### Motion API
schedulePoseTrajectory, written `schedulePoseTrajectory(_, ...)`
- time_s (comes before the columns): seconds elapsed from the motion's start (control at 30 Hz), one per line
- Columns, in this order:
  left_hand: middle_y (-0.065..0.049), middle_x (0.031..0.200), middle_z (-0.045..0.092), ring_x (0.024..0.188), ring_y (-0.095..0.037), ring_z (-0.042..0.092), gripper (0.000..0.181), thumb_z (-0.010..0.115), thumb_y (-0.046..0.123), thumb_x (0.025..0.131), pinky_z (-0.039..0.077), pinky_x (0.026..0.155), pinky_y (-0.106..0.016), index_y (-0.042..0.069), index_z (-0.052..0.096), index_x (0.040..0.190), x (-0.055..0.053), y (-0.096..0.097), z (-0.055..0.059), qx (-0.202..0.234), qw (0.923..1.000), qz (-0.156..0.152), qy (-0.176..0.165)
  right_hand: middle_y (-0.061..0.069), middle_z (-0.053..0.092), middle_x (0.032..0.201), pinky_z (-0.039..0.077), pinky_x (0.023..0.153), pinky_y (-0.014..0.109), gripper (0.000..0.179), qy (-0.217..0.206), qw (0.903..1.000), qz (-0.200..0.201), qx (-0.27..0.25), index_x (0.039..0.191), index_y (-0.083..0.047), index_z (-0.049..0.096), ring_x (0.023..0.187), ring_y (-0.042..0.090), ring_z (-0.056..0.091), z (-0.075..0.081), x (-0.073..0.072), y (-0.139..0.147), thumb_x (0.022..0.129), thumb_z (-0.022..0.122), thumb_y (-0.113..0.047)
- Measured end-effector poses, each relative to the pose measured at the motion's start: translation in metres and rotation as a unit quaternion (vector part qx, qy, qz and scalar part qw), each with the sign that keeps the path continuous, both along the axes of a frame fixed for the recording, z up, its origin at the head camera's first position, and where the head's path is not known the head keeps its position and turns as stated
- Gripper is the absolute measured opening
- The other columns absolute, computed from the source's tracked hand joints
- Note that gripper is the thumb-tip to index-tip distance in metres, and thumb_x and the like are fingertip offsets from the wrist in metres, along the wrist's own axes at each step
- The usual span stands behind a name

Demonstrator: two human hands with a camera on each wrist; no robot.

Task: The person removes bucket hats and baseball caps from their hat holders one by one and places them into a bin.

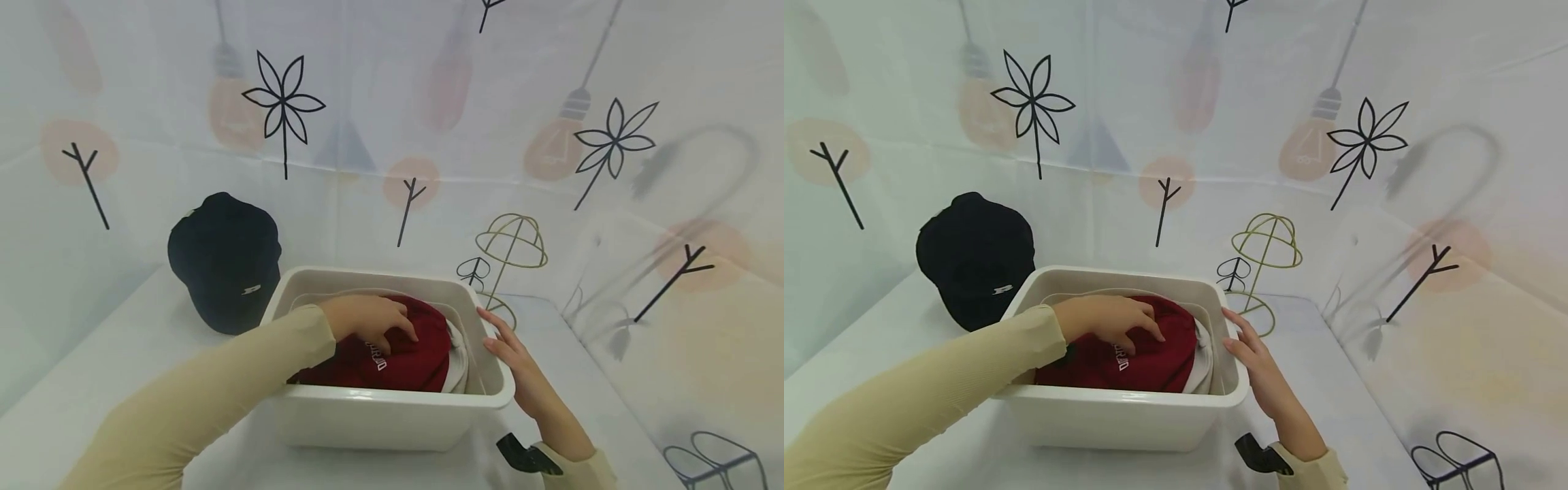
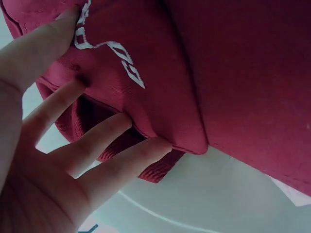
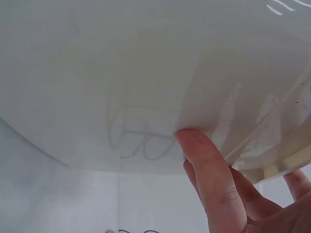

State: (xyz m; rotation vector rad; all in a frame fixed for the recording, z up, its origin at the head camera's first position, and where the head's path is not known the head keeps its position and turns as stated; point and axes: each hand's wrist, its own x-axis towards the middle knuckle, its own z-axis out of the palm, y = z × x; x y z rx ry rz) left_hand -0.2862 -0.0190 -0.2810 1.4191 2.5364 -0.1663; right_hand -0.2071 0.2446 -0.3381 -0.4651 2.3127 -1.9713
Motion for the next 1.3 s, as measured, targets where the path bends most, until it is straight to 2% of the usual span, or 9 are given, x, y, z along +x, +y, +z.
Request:
schedulePoseTrajectory(0.33,0.0,0.121,0.047,0.11,-0.012,0.047,0.048,0.07,0.025,0.085,0.035,0.097,-0.023,0.03,0.055,0.13,-0.006,0.005,-0.006,-0.032,0.9993,0.0,-0.017,0.015,0.016,0.146,0.045,0.083,0.042,0.053,-0.005,1.0,0.0,-0.003,0.147,-0.016,0.022,0.116,0.028,0.039,0.002,0.0,0.0,0.098,0.04,-0.022)
schedulePoseTrajectory(0.5,-0.001,0.125,0.05,0.115,-0.014,0.046,0.049,0.067,0.021,0.087,0.035,0.098,-0.024,0.029,0.053,0.133,-0.003,-0.002,0.002,-0.024,0.999,0.01,-0.037,0.017,0.017,0.145,0.045,0.083,0.042,0.052,0.001,0.9999,0.009,-0.009,0.147,-0.015,0.021,0.115,0.024,0.042,-0.001,0.0,0.0,0.098,0.039,-0.021)
schedulePoseTrajectory(0.67,0.0,0.129,0.053,0.122,-0.018,0.043,0.048,0.066,0.017,0.087,0.032,0.103,-0.029,0.024,0.054,0.133,-0.001,-0.017,0.015,0.018,0.998,0.029,-0.053,0.015,0.015,0.146,0.045,0.083,0.042,0.052,0.002,1.0,0.006,-0.004,0.147,-0.016,0.022,0.115,0.023,0.041,-0.001,-0.001,0.001,0.098,0.039,-0.022)
schedulePoseTrajectory(0.77,0.001,0.129,0.053,0.121,-0.017,0.044,0.047,0.067,0.018,0.086,0.034,0.101,-0.03,0.02,0.055,0.132,0.001,-0.03,0.019,0.057,0.9949,0.048,-0.068,0.014,0.012,0.147,0.044,0.084,0.042,0.053,0.003,1.0,0.003,0.001,0.147,-0.016,0.022,0.118,0.028,0.038,0.0,-0.001,0.002,0.098,0.039,-0.022)
schedulePoseTrajectory(0.83,-0.001,0.128,0.054,0.116,-0.019,0.047,0.047,0.068,0.018,0.085,0.038,0.098,-0.032,0.017,0.056,0.131,0.002,-0.038,0.022,0.089,0.992,0.049,-0.075,0.014,0.011,0.148,0.044,0.084,0.043,0.053,0.003,1.0,0.002,0.003,0.147,-0.016,0.021,0.12,0.032,0.034,0.0,-0.002,0.002,0.098,0.039,-0.023)
schedulePoseTrajectory(1.0,-0.009,0.122,0.056,0.11,-0.025,0.051,0.048,0.069,0.015,0.084,0.042,0.094,-0.036,0.011,0.055,0.13,0.006,-0.056,0.031,0.162,0.9806,0.048,-0.1,0.014,0.01,0.148,0.043,0.085,0.045,0.053,0.003,1.0,0.0,0.004,0.147,-0.015,0.021,0.123,0.039,0.028,0.001,-0.002,0.001,0.098,0.039,-0.023)
schedulePoseTrajectory(1.13,-0.008,0.124,0.055,0.116,-0.026,0.05,0.049,0.068,0.017,0.085,0.04,0.097,-0.04,0.013,0.053,0.132,0.014,-0.07,0.04,0.197,0.9696,0.076,-0.124,0.014,0.012,0.147,0.043,0.085,0.044,0.053,0.003,1.0,0.0,0.004,0.147,-0.015,0.021,0.122,0.036,0.031,0.001,-0.002,0.0,0.098,0.039,-0.023)
schedulePoseTrajectory(1.3,-0.004,0.128,0.054,0.118,-0.027,0.048,0.048,0.067,0.019,0.086,0.04,0.097,-0.045,0.015,0.054,0.131,0.023,-0.085,0.045,0.23,0.9599,0.101,-0.126,0.014,0.012,0.147,0.043,0.085,0.043,0.052,0.0,1.0,-0.003,0.002,0.147,-0.016,0.022,0.12,0.033,0.032,0.002,-0.001,0.0,0.098,0.039,-0.023)
